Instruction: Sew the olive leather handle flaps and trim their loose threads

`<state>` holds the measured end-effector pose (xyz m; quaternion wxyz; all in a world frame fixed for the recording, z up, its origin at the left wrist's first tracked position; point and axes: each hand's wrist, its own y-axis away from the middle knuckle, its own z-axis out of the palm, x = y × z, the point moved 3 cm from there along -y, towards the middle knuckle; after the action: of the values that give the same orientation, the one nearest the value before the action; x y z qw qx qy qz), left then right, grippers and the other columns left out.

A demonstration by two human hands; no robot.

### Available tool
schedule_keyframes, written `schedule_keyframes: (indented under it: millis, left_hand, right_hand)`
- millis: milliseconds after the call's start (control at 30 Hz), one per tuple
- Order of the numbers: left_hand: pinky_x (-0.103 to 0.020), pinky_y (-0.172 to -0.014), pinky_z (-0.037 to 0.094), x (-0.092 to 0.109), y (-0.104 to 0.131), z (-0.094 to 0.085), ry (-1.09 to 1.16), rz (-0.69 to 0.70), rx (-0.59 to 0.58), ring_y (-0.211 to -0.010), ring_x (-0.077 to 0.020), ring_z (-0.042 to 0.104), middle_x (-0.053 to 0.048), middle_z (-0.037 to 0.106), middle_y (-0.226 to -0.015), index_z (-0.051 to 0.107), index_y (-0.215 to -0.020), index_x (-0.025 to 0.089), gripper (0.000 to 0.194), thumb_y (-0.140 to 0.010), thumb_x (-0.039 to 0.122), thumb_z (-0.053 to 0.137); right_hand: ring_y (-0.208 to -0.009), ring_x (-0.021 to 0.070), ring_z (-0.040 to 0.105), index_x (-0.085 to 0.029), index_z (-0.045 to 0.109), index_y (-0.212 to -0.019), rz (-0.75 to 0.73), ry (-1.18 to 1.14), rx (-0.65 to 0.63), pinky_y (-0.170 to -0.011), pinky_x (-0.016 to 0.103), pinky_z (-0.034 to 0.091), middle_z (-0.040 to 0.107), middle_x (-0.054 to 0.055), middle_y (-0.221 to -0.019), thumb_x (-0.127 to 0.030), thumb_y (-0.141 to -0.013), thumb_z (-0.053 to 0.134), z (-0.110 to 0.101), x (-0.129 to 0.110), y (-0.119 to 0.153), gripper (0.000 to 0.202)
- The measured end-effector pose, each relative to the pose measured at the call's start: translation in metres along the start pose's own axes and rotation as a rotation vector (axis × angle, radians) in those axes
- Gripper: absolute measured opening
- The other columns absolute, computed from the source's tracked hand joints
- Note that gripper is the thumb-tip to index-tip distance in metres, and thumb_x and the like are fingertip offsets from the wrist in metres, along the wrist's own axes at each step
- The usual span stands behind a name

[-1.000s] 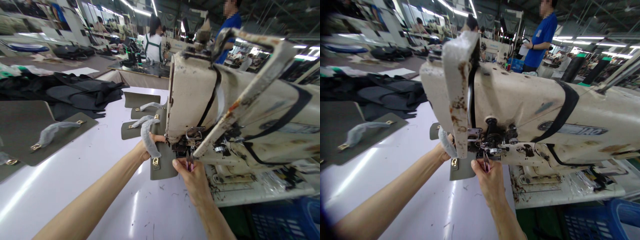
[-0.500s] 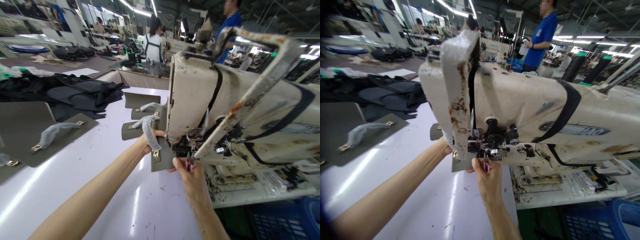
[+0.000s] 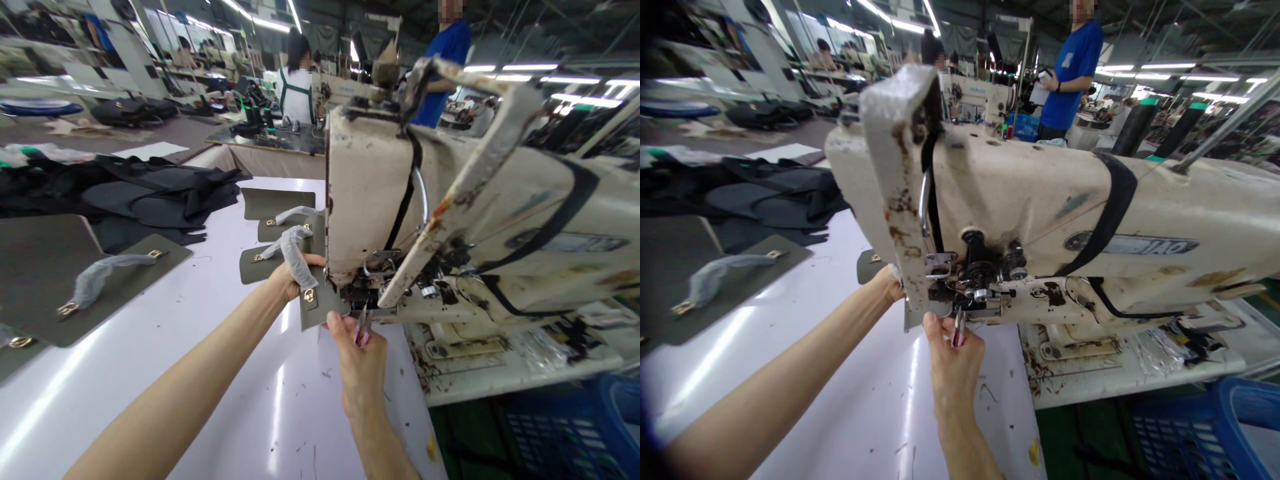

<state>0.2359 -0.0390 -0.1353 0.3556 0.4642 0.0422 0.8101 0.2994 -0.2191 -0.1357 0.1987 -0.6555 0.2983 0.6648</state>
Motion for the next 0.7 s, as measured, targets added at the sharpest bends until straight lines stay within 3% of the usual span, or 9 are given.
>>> schedule_keyframes:
  millis: [100,233,467,700]
  left_hand:
    - [-0.032,-0.058,0.06,0.0,-0.001,-0.001,-0.068,-0.073,-0.032,-0.051,-0.018,0.066,-0.011,0.071,-0.06,0.067,-0.072,0.003,0.005,-0.071,0.002,0.062]
    - [-0.036,-0.065,0.06,0.001,0.0,0.0,-0.102,-0.09,-0.05,-0.057,-0.0196,0.068,-0.012,0.071,-0.063,0.068,-0.079,0.002,0.009,-0.075,0.006,0.062]
    - [-0.033,-0.064,0.057,0.004,0.005,0.001,-0.08,-0.03,-0.03,-0.057,-0.0168,0.065,-0.009,0.071,-0.063,0.067,-0.08,0.002,0.008,-0.079,0.008,0.062]
    - [-0.037,-0.068,0.057,0.009,0.009,-0.003,-0.042,0.001,-0.003,-0.06,-0.0172,0.065,-0.008,0.07,-0.066,0.067,-0.085,-0.001,0.013,-0.083,0.009,0.059]
  right_hand:
    - [-0.055,0.0102,0.03,-0.019,0.046,-0.053,0.029,-0.048,0.067,-0.049,0.023,0.024,0.033,-0.005,-0.053,-0.053,-0.083,0.066,0.012,0.007,0.004,0.05]
    - [-0.055,0.0095,0.024,-0.021,0.037,-0.057,0.092,-0.167,0.145,-0.047,0.023,0.021,0.024,-0.006,-0.057,-0.053,-0.084,0.066,0.022,0.02,0.004,0.051]
    - [-0.057,0.0109,0.033,-0.018,0.05,-0.06,0.055,-0.213,0.195,-0.05,0.022,0.031,0.038,-0.004,-0.057,-0.053,-0.084,0.067,0.028,0.02,0.0,0.045]
    - [-0.059,0.0127,0.038,-0.016,0.057,-0.059,0.08,-0.264,0.301,-0.052,0.023,0.032,0.044,-0.003,-0.055,-0.051,-0.08,0.071,0.037,0.013,0.0,0.043]
